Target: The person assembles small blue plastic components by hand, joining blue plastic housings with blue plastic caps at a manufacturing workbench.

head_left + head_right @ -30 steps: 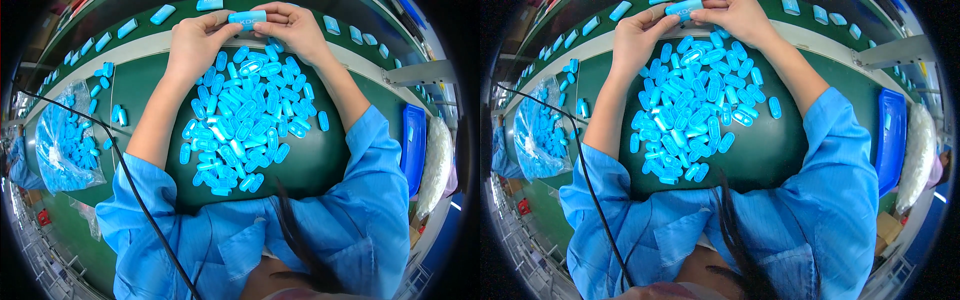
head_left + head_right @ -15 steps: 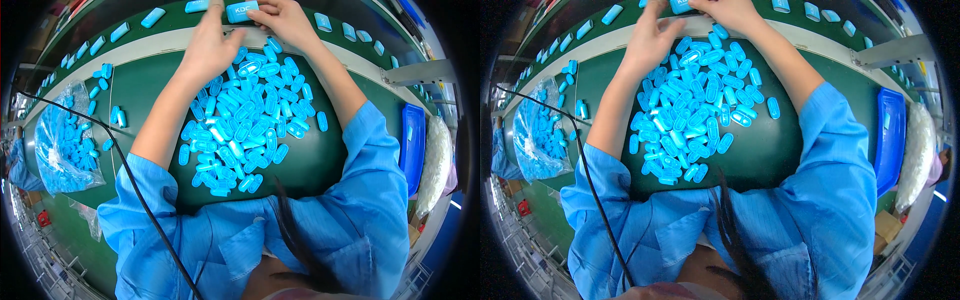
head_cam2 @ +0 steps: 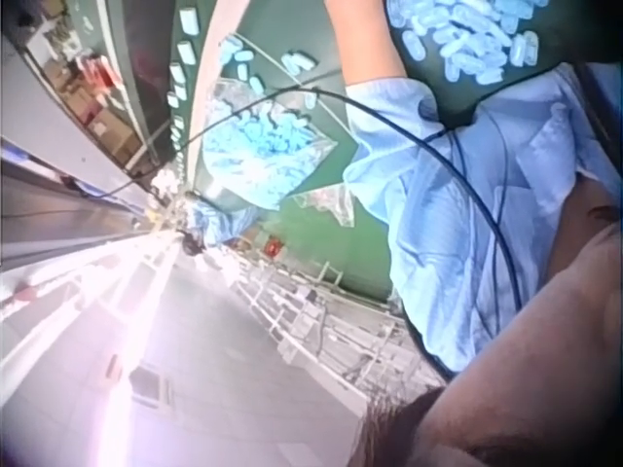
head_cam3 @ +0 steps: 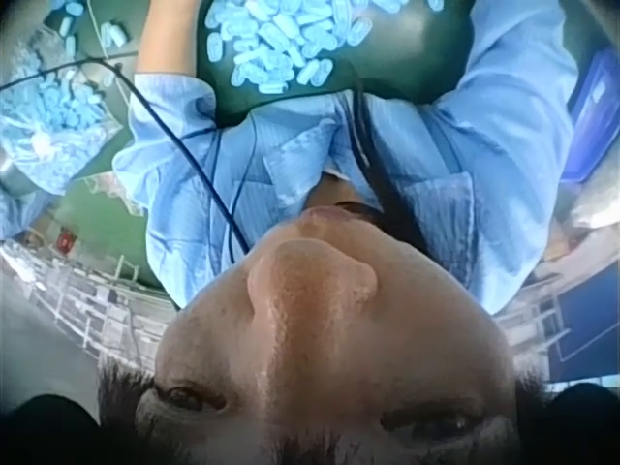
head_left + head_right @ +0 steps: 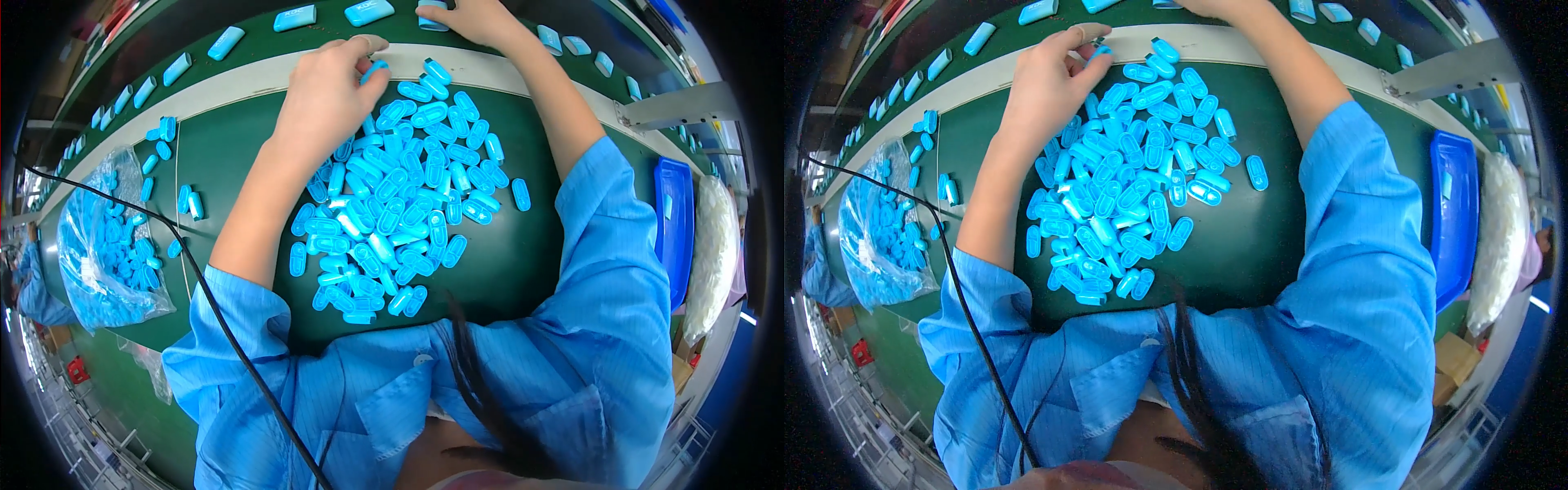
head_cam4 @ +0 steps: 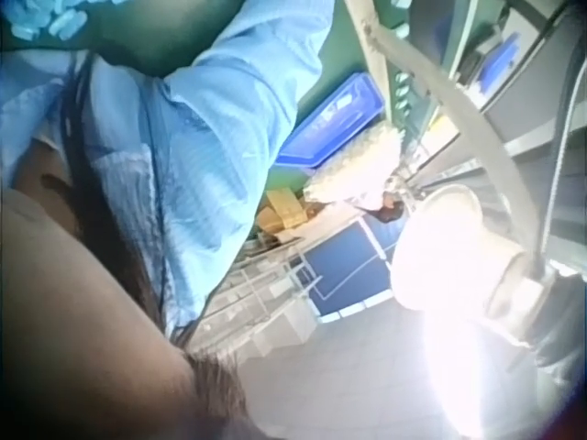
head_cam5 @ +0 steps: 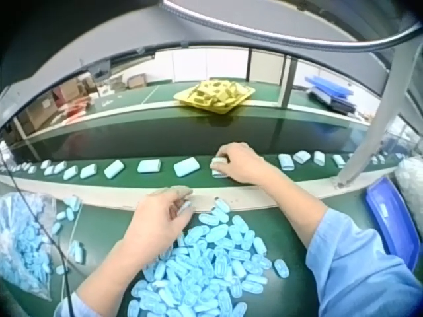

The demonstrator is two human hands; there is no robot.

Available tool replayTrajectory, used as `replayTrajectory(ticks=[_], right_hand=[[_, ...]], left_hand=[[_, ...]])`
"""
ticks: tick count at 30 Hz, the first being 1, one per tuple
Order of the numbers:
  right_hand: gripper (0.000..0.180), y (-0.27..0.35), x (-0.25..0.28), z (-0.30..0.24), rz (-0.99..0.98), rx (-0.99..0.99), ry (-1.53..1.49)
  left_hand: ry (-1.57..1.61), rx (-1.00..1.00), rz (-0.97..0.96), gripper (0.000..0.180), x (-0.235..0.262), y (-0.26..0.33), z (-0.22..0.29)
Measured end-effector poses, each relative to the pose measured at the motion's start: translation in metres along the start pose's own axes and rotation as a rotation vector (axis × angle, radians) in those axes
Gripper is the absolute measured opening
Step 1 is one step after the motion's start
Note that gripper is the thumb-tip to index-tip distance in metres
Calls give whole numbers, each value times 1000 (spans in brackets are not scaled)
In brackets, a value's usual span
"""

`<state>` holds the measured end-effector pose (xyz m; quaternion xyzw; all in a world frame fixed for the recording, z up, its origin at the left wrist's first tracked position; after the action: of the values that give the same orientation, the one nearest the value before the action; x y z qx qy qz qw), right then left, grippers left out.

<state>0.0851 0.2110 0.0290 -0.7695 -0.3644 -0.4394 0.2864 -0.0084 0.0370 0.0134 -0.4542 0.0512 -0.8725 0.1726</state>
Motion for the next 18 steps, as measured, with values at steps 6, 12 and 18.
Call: replayTrajectory(ticks=[6, 12, 18], right_hand=[[25, 37, -5, -9, -11, -106, -645], [21, 46, -34, -23, -251, -48, -1245], [20, 47, -40, -20, -297, -76, -1297]], left_hand=[[747, 178, -27, 38, -9, -4, -28], [974, 143, 5, 41, -8, -6, -22], [1036, 184, -27, 30, -9, -8, -36]])
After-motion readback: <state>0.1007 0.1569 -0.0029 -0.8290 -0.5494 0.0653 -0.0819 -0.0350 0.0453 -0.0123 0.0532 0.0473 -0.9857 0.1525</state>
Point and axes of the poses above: each hand's wrist, its own y-axis away from the middle knuckle, its own x-axis out of the back of the hand, z = x × y, the point moved 5 cm from there along -y, towards the middle knuckle, and after that the axes turned 5 degrees about -z, right-handed, at the moved point
